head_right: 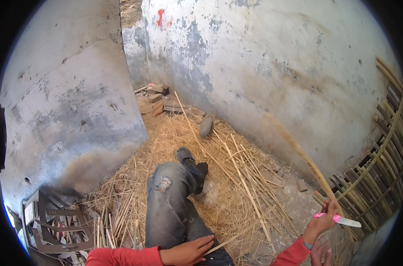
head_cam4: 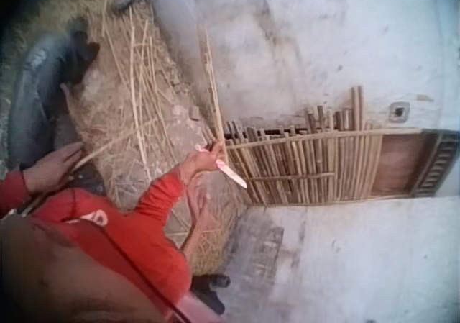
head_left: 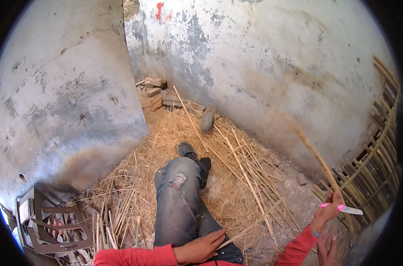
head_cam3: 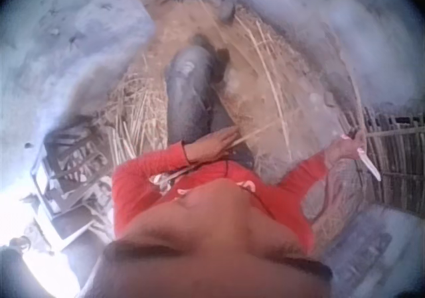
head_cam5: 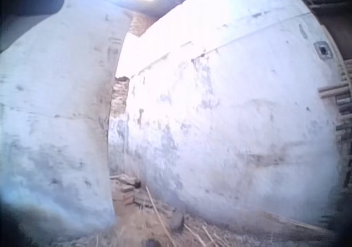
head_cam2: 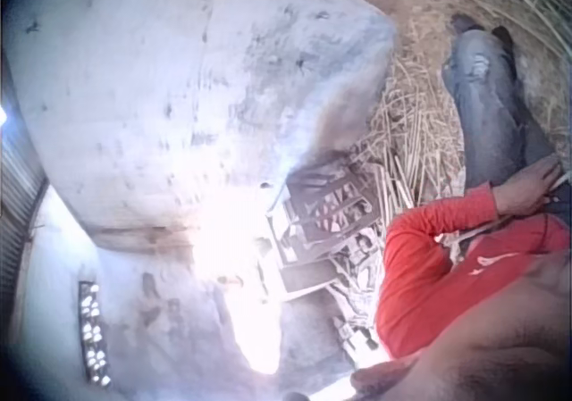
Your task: The person scrapes thin wooden sticks with a knife to smooth them while sitting on a straw-covered floor.
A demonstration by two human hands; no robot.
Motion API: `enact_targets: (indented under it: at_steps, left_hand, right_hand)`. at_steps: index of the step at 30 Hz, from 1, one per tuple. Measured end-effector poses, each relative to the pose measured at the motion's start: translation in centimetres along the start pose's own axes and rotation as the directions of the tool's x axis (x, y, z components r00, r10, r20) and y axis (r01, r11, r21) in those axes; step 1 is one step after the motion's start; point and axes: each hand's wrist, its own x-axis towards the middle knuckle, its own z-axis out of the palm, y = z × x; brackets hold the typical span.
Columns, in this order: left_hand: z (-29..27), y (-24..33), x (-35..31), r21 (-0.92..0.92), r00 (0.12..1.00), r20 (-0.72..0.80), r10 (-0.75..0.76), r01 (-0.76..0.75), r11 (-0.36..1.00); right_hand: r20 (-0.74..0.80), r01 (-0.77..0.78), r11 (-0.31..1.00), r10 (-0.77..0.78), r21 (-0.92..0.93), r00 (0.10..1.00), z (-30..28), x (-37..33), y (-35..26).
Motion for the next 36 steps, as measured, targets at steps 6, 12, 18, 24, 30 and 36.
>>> enact_targets:
  at_steps: [6,12,18,24,30,36]
  left_hand:
    - [-1.0,3.2,-5.6,0.066,0.982,0.045,-0.184,0.181,0.981]
    - [-1.5,4.1,-7.1,0.139,0.913,0.080,-0.401,0.388,0.911]
    - [-5.2,0.8,-0.8,-0.175,0.932,-0.027,-0.361,0.351,0.920]
    - [-9.8,-0.1,6.4,-0.765,0.790,-0.045,-0.612,0.366,0.530]
    - [-11.8,-1.0,7.6,-0.810,0.771,0.015,-0.637,0.383,0.444]
    - [-12.5,-0.3,6.5,-0.872,0.772,0.065,-0.632,0.352,0.341]
  right_hand:
    - [-0.210,0.051,0.992,-0.026,0.116,0.977,-4.6,5.2,0.4]
    - [-0.352,0.109,0.989,-0.068,0.099,0.933,-5.0,6.1,-1.2]
    - [-0.400,0.206,0.978,-0.180,0.022,0.899,-6.8,7.0,-2.8]
    - [-0.542,0.269,0.957,-0.167,0.113,0.824,-5.9,9.3,-4.9]
    - [-0.711,0.357,0.903,-0.089,0.238,0.698,-2.3,9.3,-4.5]
    - [-0.669,0.318,0.935,-0.134,0.160,0.731,-1.1,7.7,-5.8]
